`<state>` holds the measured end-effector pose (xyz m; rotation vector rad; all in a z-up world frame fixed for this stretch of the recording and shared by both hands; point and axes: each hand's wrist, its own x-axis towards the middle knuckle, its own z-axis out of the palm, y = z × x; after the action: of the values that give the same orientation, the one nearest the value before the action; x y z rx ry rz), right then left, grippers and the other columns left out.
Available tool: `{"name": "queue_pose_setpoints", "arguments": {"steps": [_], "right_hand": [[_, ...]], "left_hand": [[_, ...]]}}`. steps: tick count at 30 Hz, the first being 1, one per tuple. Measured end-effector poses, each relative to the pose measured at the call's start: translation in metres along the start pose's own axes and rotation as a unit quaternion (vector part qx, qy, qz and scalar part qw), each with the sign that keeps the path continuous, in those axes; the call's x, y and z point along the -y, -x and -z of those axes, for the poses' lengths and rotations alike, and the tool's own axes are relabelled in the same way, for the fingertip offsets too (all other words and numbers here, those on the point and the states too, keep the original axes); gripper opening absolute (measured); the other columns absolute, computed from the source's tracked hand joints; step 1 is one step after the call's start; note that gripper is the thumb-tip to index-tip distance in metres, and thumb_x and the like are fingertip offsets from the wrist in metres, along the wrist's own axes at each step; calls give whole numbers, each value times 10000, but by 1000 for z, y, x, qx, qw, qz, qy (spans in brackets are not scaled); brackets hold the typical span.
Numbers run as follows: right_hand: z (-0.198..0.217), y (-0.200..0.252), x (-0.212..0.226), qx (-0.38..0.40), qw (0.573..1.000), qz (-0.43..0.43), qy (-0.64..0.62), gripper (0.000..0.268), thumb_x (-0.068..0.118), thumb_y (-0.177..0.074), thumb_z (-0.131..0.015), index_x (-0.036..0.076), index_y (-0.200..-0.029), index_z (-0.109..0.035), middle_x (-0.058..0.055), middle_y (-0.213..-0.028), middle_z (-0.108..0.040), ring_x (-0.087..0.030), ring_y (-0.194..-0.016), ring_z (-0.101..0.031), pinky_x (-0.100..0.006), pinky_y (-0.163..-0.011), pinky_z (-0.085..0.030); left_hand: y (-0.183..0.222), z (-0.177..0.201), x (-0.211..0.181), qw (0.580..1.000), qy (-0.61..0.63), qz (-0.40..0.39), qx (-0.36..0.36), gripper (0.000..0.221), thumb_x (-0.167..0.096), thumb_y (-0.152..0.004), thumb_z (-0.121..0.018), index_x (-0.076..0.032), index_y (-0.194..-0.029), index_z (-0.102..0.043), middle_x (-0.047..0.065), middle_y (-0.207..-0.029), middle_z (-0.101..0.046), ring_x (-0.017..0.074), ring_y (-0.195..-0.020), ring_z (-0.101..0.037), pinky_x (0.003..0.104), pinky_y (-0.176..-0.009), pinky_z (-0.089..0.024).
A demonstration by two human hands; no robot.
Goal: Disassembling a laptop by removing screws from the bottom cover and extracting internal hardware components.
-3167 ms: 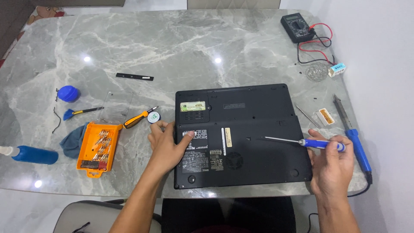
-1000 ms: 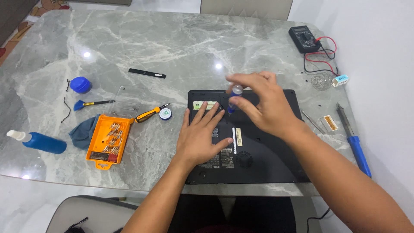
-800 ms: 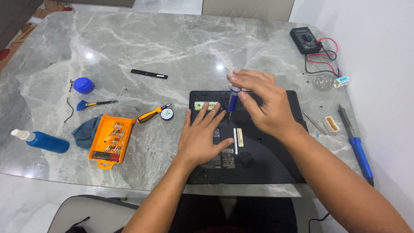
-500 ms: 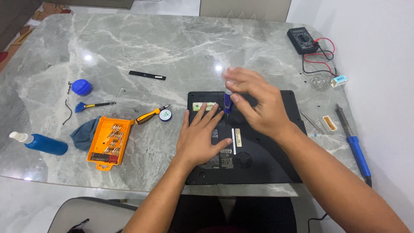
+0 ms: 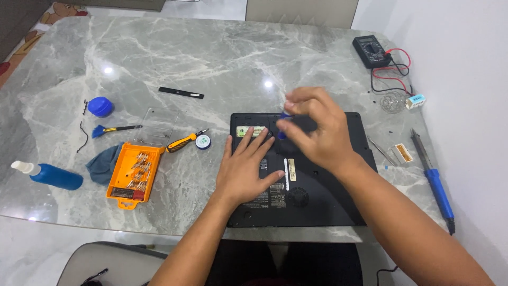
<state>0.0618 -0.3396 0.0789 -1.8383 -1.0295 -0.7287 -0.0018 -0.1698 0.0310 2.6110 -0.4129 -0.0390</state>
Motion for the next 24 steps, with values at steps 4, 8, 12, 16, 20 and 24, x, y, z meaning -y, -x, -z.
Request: {"name": "queue_pose_setpoints", "arguments": {"steps": [4, 8, 12, 16, 20, 24], "right_hand": [[-2, -3, 11, 35, 998, -32, -33, 99, 50, -865, -698, -2, -918, -633, -139, -927, -688, -361, -922, -685, -415, -769, -539], [-1, 1, 0, 11, 1000, -7, 20, 211, 92, -793, -811, 22, -854, -622, -94, -844, -635, -310, -838, -676, -396, -752, -542], [-1, -1, 3, 35, 999, -20, -28, 100, 76, -874, -682, 7, -931, -639, -160, -1012, -674, -375, -972, -660, -428, -804, -534], [2, 6, -13, 14, 1000, -12, 17, 170, 120, -829, -777, 32, -905, -653, -136, -932, -665, -338, -880, -672, -417, -772, -539], [3, -5, 8, 27, 999, -24, -37, 92, 36, -881, -664, -30, -927, -619, -234, -1014, -659, -432, -942, -654, -470, -777, -524], [7, 0, -3, 22, 1000, -7, 12, 180, 161, -842, -764, 29, -870, -643, -130, -903, -667, -333, -852, -668, -403, -764, -527]], "left_hand": [[0, 0, 1, 1000, -2, 2, 2, 714, -538, -837, -554, -118, -1404, -446, 109, -1517, -344, 335, -1440, -188, 631, -1116, -40], [0, 1, -1, 1000, -8, 6, 5, 711, -534, -834, -560, -118, -1400, -449, 108, -1518, -344, 332, -1441, -187, 630, -1118, -46], [1, 2, -1, 1000, 0, -1, -1, 706, -522, -836, -566, -109, -1397, -453, 120, -1510, -355, 343, -1436, -198, 636, -1114, -51], [1, 0, -1, 1000, 0, 3, -3, 703, -511, -831, -578, -103, -1392, -460, 123, -1507, -361, 345, -1435, -201, 637, -1112, -50], [0, 1, -1, 1000, 6, 4, -1, 707, -510, -833, -580, -99, -1395, -455, 124, -1510, -353, 345, -1436, -197, 636, -1113, -48], [0, 2, -2, 1000, -1, 3, 4, 710, -512, -833, -575, -100, -1398, -450, 127, -1508, -356, 348, -1435, -200, 639, -1112, -54]]}}
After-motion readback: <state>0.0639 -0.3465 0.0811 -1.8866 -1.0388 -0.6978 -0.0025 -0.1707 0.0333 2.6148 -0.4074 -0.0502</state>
